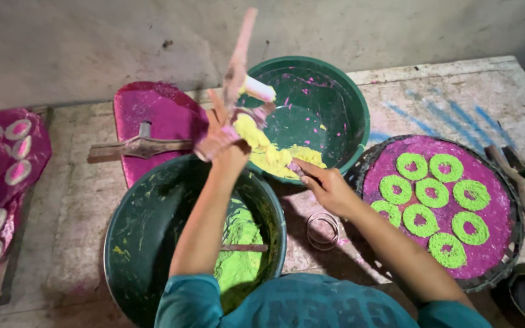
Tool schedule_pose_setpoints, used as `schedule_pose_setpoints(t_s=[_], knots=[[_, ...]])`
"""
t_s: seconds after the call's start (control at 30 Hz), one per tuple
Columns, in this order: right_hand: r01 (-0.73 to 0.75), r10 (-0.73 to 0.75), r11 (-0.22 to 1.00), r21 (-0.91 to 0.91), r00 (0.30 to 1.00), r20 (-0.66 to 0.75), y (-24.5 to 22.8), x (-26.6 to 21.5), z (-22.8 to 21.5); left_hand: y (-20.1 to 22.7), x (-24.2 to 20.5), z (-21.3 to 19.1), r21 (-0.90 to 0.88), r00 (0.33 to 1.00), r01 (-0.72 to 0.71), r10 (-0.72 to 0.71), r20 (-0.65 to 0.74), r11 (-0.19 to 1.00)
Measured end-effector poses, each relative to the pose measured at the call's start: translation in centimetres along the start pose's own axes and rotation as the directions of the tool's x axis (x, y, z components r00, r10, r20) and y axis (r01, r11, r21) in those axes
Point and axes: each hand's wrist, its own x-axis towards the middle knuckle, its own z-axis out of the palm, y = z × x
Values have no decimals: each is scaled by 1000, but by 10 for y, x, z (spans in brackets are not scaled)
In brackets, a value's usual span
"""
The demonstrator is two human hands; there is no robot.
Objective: The person uses a wooden press to shape green and yellow paste into ring-shaped items on a pink tray. They repeatedly load the press with paste from green bowls, press it into the tray, and remove the formed rings.
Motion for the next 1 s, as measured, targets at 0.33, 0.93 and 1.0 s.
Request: schedule_pose_setpoints(t_s=[0.33,0.93,1.0], knots=[[-138,46,916,377,969,242,43,47,-24,-4,-29,9,-781,673,581,-405,619,-228],[530,-585,792,-303,801,-128,-64,-189,-183,243,-68,-147,-778,647,209,513,565,593],[747,-820,563,-353,556,-132,-60,-193,-184,269,-72,-150,-823,625,106,607,491,557]])
